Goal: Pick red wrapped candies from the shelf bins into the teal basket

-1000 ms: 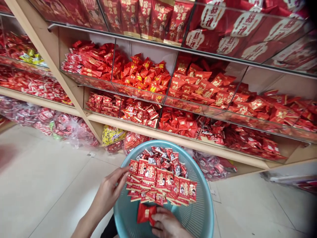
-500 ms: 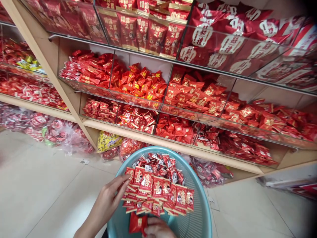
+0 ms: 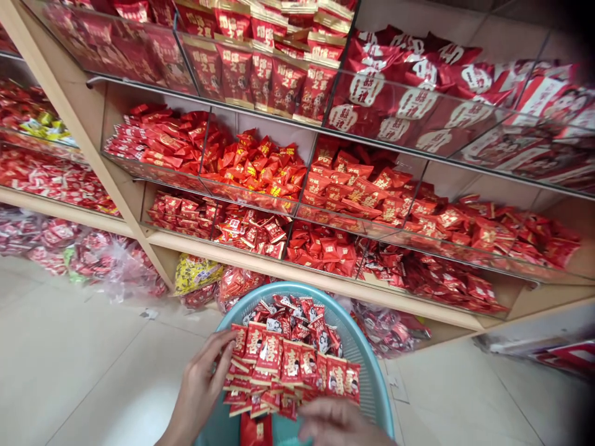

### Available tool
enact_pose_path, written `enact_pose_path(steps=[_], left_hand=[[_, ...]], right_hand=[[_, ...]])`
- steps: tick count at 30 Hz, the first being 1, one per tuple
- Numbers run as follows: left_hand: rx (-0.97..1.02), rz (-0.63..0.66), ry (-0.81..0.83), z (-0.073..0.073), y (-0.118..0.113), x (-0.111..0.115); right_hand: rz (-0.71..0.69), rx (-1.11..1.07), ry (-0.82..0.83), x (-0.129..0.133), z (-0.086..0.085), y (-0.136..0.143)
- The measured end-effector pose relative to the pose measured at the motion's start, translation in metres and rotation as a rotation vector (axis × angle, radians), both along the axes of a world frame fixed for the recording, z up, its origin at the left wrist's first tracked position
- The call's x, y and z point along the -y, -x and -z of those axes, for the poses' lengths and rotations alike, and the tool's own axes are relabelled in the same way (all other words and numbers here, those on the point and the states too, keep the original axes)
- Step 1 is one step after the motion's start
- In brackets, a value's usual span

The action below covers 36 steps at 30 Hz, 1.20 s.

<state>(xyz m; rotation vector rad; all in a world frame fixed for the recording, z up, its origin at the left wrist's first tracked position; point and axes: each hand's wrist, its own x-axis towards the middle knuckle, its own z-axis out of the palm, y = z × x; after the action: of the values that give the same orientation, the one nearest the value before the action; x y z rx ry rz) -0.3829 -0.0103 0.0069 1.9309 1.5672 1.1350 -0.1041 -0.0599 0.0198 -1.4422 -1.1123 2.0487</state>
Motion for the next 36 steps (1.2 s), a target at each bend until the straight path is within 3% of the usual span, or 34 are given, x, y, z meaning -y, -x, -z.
enact_pose_path(steps=[3, 5, 7, 9, 14, 19, 26, 32, 36], left_hand=[[-0.039, -0.164, -0.059, 0.011, -0.005, -0.002], [-0.042, -0.228, -0.027, 0.016, -0.005, -0.003], [-0.002, -0.235, 0.02, 0.019, -0.003, -0.005], [0.038, -0.222, 0.038, 0.021, 0.0, -0.004], [0.075, -0.202, 0.073, 0.02, 0.001, 0.001], [0.043, -0.194, 0.083, 0.022, -0.001, 0.003], [0.034, -0.163, 0.08, 0.026, 0.002, 0.003], [0.044, -0.17, 0.093, 0.023, 0.0, 0.005], [0.044, -0.168, 0.11, 0.02, 0.001, 0.005]], right_hand=[[0.127, 0.133, -0.335, -0.046, -0.058, -0.023], [0.275, 0.243, -0.527, -0.085, -0.078, -0.036], [0.493, 0.341, -0.66, -0.125, -0.08, -0.045], [0.636, 0.442, -0.705, -0.161, -0.073, -0.05], [0.695, 0.531, -0.679, -0.214, -0.049, -0.051], [0.73, 0.51, -0.62, -0.23, -0.039, -0.049], [0.808, 0.359, -0.564, -0.232, -0.036, -0.044], [0.84, 0.2, -0.576, -0.23, -0.047, -0.036], [0.813, 0.132, -0.605, -0.212, -0.06, -0.034]])
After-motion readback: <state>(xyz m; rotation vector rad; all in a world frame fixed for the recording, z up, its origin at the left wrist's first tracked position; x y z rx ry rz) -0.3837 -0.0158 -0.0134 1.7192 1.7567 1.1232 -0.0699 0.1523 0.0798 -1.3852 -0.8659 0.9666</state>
